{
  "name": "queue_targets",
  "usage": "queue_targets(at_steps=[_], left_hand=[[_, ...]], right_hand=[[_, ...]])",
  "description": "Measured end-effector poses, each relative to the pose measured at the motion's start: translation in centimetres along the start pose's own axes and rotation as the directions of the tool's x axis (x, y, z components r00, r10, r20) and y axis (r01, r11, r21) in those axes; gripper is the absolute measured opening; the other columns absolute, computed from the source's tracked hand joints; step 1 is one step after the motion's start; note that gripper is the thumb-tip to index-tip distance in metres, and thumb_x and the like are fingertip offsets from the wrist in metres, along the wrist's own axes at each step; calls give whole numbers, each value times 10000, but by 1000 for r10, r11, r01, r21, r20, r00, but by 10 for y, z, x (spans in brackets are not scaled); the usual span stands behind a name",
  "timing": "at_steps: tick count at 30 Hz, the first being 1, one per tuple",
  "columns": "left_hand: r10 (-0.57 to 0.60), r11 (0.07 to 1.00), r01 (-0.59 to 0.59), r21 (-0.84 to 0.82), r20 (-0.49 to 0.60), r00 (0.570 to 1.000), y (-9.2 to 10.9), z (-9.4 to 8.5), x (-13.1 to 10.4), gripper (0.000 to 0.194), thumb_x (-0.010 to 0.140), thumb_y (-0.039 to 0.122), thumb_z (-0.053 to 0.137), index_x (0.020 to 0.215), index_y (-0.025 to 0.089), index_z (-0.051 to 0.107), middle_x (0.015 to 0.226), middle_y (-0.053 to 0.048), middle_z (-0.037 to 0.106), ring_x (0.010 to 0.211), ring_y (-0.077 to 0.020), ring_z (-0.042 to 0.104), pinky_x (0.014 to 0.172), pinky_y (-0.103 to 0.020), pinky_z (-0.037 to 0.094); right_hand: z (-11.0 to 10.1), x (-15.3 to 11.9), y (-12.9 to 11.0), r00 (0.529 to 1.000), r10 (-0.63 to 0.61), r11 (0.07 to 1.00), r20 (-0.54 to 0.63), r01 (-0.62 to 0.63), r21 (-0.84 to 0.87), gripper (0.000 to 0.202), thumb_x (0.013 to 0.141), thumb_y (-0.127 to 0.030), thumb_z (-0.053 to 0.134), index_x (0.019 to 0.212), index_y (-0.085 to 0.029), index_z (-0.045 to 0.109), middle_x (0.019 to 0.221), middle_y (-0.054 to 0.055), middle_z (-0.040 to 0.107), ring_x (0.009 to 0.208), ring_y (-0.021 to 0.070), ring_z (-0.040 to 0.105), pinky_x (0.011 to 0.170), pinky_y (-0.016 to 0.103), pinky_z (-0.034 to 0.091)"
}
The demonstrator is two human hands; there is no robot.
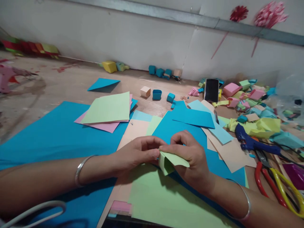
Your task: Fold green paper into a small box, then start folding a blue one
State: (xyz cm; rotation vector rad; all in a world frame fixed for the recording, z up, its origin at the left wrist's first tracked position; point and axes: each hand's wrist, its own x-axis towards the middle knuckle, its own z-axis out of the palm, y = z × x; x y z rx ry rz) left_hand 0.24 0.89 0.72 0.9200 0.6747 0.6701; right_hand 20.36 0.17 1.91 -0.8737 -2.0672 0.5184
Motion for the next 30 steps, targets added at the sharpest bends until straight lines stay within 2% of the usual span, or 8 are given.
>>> queue_targets(at_steps=[3,7,10,13,17,22,26,30], left_hand=[[252,914,-220,341,-51,966,4,-1,-1,212,806,328,691,911,153,631,917,-59,635,835,-163,601,771,-329,504],[560,463,-446,766,137,817,9,2,-8,431,647,424,822,926,157,631,983,-87,615,938,-229,561,826,-391,477],[589,200,-447,872,257,766,8,7,-13,241,735,256,720,923,143,620,961,-94,591,900,-226,540,769,-380,463],[559,91,-420,903,302,772,6,11,-16,156,759,65,499,851,140,600,863,-71,580,799,-192,533,674,-328,443],[553,-38,-404,914,356,753,7,10,-16,170,711,54,457,774,145,587,765,-59,572,717,-192,530,592,-310,408],[667,63,-441,895,291,686,14,2,-13,229,686,16,460,834,153,570,832,-48,582,781,-165,541,664,-287,435],[716,270,-377,886,77,694,18,-1,-7,188,758,5,457,783,174,537,772,-14,543,732,-135,500,653,-269,418],[697,366,-346,864,-8,717,18,-2,-3,155,799,38,492,773,185,536,793,-10,548,730,-126,508,626,-252,421]], right_hand=[[1,1,-2,1000,2,997,-6,-2,-81,255,828,-114,612,1043,-235,676,822,21,563,744,137,550,621,264,456],[4,1,-5,999,53,982,1,-52,-183,466,787,-85,591,1232,-214,532,778,-4,593,714,142,555,638,271,463],[11,-2,-7,999,34,965,12,-30,-259,509,806,-139,583,1298,-192,461,755,-4,586,674,151,544,625,293,457],[18,-7,-8,998,-40,935,41,52,-350,467,845,-175,519,1306,-168,448,781,36,602,687,190,530,620,346,439],[17,-9,-15,984,-103,917,143,149,-369,586,797,-124,470,1374,-128,361,998,131,628,864,265,552,707,426,462],[0,-3,-23,990,-54,980,133,78,-181,560,828,-215,589,1351,-174,395,1231,128,560,1131,258,506,923,417,460],[0,1,-9,974,227,973,-11,-227,-41,245,913,-195,470,1148,-206,542,1100,86,625,988,192,599,814,341,514],[10,4,6,894,415,876,170,-443,193,163,913,-240,497,1045,-197,581,906,46,678,772,159,641,663,292,535]])
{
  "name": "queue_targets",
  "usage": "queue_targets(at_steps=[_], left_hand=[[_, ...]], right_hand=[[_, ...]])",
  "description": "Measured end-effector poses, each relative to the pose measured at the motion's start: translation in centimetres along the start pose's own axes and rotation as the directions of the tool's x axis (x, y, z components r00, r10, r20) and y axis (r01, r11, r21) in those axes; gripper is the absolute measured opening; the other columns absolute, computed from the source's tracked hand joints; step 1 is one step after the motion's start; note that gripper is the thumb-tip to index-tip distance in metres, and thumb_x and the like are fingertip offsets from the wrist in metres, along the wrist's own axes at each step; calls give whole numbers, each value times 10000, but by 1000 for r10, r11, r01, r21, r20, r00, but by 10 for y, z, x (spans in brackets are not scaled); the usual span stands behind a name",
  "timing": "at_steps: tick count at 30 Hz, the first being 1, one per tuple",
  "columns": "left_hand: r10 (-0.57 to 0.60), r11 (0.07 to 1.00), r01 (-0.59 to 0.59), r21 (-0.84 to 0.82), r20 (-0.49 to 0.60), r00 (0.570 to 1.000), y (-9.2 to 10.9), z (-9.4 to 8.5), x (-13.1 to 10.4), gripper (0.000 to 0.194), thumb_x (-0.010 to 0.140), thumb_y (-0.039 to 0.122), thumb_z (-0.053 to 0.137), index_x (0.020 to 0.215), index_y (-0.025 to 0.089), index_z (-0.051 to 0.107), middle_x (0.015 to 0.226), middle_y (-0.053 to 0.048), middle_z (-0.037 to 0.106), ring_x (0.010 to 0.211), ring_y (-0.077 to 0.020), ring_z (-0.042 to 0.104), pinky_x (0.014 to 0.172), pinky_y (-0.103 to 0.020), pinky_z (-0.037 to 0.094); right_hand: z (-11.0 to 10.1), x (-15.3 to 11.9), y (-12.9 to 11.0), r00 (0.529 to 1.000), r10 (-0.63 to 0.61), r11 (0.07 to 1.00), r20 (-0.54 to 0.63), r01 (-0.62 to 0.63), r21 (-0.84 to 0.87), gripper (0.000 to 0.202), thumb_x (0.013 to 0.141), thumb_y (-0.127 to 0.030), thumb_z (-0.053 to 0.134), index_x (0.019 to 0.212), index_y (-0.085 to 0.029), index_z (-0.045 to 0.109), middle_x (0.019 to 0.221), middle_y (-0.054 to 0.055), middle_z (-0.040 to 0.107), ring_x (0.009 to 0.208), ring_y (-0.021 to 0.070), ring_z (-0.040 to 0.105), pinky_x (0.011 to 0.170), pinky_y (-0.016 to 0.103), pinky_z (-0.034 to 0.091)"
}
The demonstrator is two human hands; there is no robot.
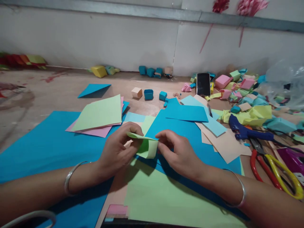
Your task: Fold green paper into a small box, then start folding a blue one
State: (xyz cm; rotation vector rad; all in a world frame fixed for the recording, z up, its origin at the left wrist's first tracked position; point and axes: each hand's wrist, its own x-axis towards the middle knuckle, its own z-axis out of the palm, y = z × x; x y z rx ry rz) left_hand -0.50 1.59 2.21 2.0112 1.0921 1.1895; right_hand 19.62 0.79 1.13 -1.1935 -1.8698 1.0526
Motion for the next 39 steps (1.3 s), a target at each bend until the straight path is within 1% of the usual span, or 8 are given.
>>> queue_targets(at_steps=[3,8,13,17,22,29,34,39], left_hand=[[5,1000,-5,-17,28,1000,-1,0,0,129,802,66,528,770,188,553,783,-5,569,718,-122,525,625,-251,427],[13,1000,-12,-12,94,996,-2,-2,0,96,788,96,562,739,178,571,748,-10,586,701,-131,537,630,-269,431],[-17,999,21,-30,139,990,-3,-1,-1,114,729,63,565,717,175,551,831,-29,636,773,-150,585,681,-280,459],[-49,997,36,65,194,980,-3,2,-4,88,752,99,532,756,174,579,736,-17,608,674,-141,540,604,-270,422],[1,996,-20,84,218,976,0,6,-8,104,744,93,493,766,176,551,739,-10,580,689,-137,507,628,-271,410],[-68,996,52,78,219,973,-1,14,-11,138,691,72,461,754,178,524,731,-2,556,668,-130,482,602,-262,388],[-56,995,36,97,211,976,-4,15,-11,184,666,50,445,771,179,523,738,6,539,685,-131,471,615,-263,377],[-69,993,46,109,218,974,-6,12,-10,165,687,49,447,753,181,520,733,5,536,679,-133,468,612,-259,373]], right_hand=[[3,3,3,1000,-3,999,26,2,37,143,913,-245,490,971,-190,609,839,34,674,721,149,620,614,270,511],[-2,4,-1,999,-43,998,-13,42,-46,150,916,-265,496,901,-201,630,814,20,664,715,142,606,620,262,480],[-6,0,-11,965,-230,958,-129,200,-207,101,883,-270,555,953,-214,603,924,43,621,841,168,571,729,305,475],[0,-9,-19,958,-278,912,-62,243,-331,199,798,-229,635,977,-227,550,959,49,599,876,189,543,738,324,468],[5,-13,-21,979,-193,937,-63,166,-307,147,780,-96,518,840,-230,518,862,21,599,805,164,554,711,296,463],[8,-11,-18,989,-136,948,-51,115,-296,216,686,-58,483,816,-230,495,831,12,607,758,159,551,669,281,458],[7,-13,-18,970,-241,910,-11,222,-350,292,638,-10,455,835,-223,490,867,33,599,823,184,544,705,308,456],[1,-12,-19,932,-351,816,94,354,-458,293,769,-4,420,877,-211,596,953,74,634,875,198,577,714,326,463]])
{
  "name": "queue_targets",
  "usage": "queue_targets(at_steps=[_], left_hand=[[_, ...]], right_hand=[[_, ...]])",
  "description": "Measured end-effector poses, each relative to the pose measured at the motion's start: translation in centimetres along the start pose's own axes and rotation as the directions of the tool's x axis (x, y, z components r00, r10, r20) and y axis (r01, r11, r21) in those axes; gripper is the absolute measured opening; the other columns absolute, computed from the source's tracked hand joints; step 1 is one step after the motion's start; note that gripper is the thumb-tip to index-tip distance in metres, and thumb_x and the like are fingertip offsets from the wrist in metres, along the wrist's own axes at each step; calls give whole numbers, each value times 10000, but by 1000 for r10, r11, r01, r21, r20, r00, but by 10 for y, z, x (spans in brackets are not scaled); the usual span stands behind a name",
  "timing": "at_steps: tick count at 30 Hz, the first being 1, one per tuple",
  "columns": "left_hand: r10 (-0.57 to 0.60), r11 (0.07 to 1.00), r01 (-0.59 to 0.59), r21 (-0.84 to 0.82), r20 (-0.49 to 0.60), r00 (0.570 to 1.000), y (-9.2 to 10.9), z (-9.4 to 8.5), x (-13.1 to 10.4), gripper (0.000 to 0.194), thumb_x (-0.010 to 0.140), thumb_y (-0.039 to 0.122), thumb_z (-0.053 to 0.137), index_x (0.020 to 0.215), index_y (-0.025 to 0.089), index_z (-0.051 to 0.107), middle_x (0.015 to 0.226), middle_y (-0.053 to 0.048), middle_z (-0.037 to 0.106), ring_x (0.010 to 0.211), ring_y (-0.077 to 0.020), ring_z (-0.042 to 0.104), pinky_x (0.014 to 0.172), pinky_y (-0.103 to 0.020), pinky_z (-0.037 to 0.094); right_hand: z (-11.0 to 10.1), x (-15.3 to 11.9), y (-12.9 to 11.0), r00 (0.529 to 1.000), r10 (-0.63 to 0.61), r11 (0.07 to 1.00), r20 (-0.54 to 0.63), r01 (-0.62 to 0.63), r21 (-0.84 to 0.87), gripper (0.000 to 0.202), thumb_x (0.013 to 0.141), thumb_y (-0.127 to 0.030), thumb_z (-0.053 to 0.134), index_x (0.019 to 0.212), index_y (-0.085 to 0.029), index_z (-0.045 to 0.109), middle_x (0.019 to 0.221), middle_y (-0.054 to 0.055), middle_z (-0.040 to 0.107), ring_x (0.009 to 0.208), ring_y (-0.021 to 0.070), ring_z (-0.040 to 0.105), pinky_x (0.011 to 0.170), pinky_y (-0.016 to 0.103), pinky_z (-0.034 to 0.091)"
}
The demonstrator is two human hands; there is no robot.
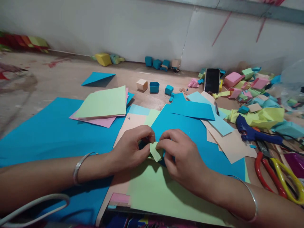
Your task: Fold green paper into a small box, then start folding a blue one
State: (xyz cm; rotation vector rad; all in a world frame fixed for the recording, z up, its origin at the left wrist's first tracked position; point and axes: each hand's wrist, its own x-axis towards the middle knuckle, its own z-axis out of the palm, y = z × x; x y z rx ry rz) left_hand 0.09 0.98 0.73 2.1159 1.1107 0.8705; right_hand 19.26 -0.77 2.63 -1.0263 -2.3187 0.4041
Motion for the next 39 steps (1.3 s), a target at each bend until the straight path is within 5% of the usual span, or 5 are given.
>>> queue_targets(at_steps=[13,23,31,35,39], left_hand=[[38,999,-42,28,112,993,2,-4,1,181,670,22,448,738,174,519,751,-3,531,718,-148,482,629,-266,385],[-160,983,174,-53,208,965,12,-13,6,83,727,132,510,760,178,571,780,-10,589,739,-163,526,654,-296,423],[-117,993,115,22,105,988,7,-8,0,223,795,140,581,1007,205,549,832,19,665,754,-153,611,647,-271,435],[140,980,-146,134,55,989,14,-8,-9,166,874,135,519,1023,194,564,882,-13,673,810,-170,615,709,-300,440],[179,983,-179,-49,-12,984,19,-9,-7,159,875,182,558,1033,168,574,1000,-66,641,945,-194,581,826,-329,453]], right_hand=[[4,6,2,976,205,975,75,-210,74,76,835,-147,532,848,-207,576,808,20,625,756,161,570,663,300,445],[3,5,-1,972,223,972,71,-227,60,59,823,-151,548,836,-206,565,781,10,615,730,150,560,624,277,426],[3,4,-2,965,225,971,133,-234,53,57,843,-146,528,843,-199,549,794,2,586,738,139,530,639,271,406],[3,-2,-2,976,176,984,125,-173,-40,42,867,-180,501,848,-183,538,777,20,561,712,156,517,608,285,382],[3,-5,-2,992,85,993,97,-76,-92,112,874,-178,483,785,-173,550,730,33,560,693,170,525,601,297,372]])
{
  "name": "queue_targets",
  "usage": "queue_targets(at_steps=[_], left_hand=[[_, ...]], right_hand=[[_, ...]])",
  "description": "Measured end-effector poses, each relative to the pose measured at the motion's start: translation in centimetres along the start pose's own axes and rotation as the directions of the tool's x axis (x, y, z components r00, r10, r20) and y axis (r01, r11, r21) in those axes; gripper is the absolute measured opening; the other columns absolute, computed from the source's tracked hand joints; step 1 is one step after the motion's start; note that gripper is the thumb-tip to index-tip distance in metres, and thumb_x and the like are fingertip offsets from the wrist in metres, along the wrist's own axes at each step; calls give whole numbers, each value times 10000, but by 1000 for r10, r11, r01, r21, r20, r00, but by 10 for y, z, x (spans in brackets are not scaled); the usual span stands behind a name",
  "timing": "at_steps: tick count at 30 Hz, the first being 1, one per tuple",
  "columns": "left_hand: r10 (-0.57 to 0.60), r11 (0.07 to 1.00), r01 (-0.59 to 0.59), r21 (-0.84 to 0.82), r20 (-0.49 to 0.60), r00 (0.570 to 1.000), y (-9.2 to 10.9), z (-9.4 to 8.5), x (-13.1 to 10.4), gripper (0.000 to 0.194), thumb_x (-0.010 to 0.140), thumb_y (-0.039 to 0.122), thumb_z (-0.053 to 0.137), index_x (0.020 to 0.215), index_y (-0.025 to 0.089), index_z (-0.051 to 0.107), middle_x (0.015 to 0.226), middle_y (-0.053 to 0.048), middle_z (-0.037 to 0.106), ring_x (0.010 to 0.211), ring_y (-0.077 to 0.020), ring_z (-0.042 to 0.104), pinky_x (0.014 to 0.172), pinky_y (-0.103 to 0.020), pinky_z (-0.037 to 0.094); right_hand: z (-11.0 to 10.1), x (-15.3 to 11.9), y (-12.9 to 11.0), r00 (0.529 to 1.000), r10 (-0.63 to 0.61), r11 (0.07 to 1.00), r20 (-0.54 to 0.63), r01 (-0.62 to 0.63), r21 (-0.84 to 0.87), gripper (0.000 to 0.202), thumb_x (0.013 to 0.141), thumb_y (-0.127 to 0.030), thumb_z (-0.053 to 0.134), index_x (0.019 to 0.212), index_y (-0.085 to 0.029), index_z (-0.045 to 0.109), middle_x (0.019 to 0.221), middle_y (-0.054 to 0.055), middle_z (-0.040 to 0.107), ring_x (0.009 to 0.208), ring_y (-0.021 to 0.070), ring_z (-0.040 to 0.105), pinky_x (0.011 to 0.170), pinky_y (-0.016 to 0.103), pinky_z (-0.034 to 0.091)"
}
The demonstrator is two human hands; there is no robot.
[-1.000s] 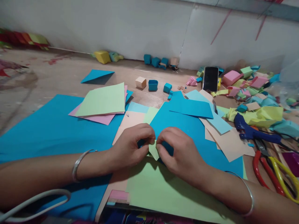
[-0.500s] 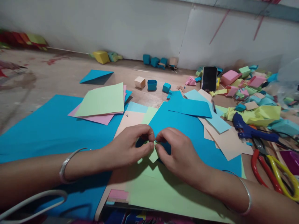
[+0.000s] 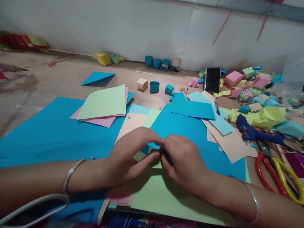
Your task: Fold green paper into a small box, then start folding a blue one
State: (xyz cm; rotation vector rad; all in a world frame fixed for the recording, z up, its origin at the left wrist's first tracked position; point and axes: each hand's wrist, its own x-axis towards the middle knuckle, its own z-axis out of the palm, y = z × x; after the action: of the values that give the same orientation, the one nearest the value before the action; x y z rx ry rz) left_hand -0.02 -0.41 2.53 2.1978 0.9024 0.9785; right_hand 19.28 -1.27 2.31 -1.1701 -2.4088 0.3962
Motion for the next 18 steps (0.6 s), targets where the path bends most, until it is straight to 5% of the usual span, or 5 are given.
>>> queue_targets(at_steps=[3,5,7,9,18], left_hand=[[-343,838,314,-447,19,939,-3,1,7,288,874,343,600,1096,167,547,1175,-110,575,1107,-228,536,923,-357,452],[-520,490,513,-705,235,821,-6,4,11,369,896,457,553,1129,172,531,1167,-114,584,1079,-234,562,920,-384,465],[-525,96,638,-764,506,685,-9,7,13,429,912,521,493,1137,158,531,1058,-111,620,947,-226,609,880,-418,488],[-437,-127,693,-709,668,602,-11,11,12,429,927,514,469,1104,135,560,964,-102,628,865,-213,621,862,-433,501],[-223,72,755,-652,727,649,-8,14,2,470,897,570,495,953,113,589,970,-127,608,880,-233,620,833,-469,504]], right_hand=[[-2,2,-1,993,-24,999,-119,27,21,135,870,-151,502,745,-170,550,700,28,563,668,152,531,591,280,373],[-3,5,-2,978,-38,998,-204,47,37,122,857,-119,513,757,-166,563,716,33,589,673,141,547,602,266,386],[-3,6,-1,960,-59,998,-273,67,19,117,848,-106,520,760,-164,570,722,37,607,668,134,554,603,256,391],[0,7,1,950,-88,996,-299,84,-25,118,844,-107,521,750,-162,568,706,39,604,656,136,548,590,256,383],[7,2,8,982,-134,982,-136,113,-150,219,782,-70,474,592,-174,507,588,13,478,588,139,425,545,281,283]])
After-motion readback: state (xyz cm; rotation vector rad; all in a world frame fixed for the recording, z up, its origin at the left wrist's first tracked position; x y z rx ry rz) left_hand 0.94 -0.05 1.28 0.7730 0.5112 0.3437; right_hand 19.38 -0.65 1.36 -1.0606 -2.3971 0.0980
